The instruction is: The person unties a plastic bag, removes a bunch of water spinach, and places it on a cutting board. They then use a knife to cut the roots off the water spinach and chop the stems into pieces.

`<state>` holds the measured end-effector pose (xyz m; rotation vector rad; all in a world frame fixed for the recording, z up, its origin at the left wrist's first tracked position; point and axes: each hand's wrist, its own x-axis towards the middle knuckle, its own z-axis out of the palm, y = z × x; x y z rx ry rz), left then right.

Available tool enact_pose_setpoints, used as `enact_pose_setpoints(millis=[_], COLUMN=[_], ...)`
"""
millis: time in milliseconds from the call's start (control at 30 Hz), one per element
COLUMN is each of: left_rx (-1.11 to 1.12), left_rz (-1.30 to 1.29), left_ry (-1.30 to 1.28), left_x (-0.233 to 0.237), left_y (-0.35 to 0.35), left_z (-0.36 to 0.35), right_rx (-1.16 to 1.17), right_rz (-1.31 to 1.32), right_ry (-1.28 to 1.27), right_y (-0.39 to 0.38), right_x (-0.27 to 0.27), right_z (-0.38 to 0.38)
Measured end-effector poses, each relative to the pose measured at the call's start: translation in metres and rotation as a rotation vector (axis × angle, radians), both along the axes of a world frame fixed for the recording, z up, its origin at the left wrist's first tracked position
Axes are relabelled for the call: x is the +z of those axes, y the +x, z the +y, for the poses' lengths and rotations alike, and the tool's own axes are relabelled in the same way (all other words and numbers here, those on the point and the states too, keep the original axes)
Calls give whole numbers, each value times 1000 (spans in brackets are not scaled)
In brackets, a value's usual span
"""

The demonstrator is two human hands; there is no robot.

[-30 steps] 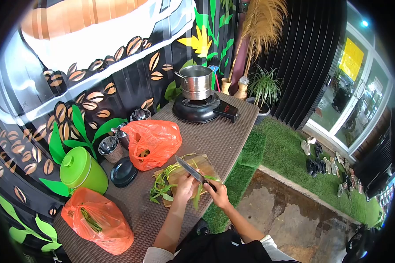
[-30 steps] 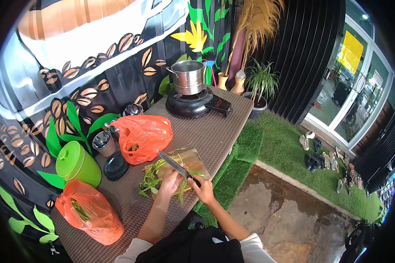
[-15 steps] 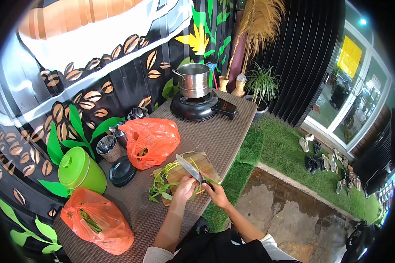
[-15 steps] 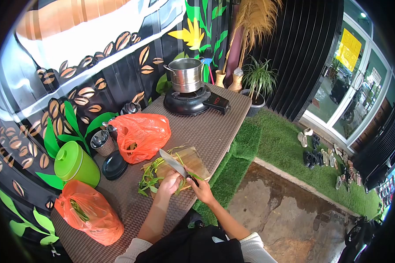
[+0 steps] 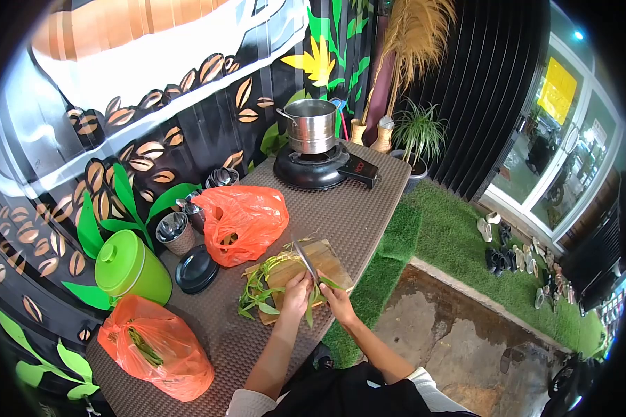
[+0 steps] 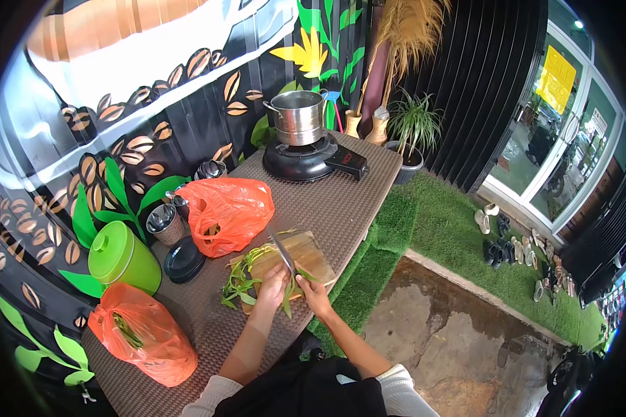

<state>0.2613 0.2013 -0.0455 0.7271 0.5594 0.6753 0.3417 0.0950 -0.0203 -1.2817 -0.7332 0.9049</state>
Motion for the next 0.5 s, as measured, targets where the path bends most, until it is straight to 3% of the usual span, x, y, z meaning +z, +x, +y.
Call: enact_pose_setpoints(millis=[67, 133, 200, 267, 333, 467, 500], left_rx=[59, 66, 67, 124, 178, 183, 185], left_rz=[-113, -77, -38, 128, 143, 91, 91], left_ry=[-71, -33, 4, 67, 84, 87, 88], left_x=[-5, -2, 3, 11, 12, 6, 6], left_y=[-2, -7, -10, -9, -10, -15, -16], left_z=[6, 8, 10, 10, 10, 20, 22], right_rx=[-83, 45, 62, 319, 291, 323, 248], right_rz=[58, 241, 320, 473, 554, 376, -35], right_ry=[49, -173, -160, -218, -274, -409, -462], right_y=[5, 22, 29, 43, 49, 62, 66], right_x=[-2, 6, 4, 2, -2, -12, -21], right_z=[3, 3, 13, 20, 31, 47, 52])
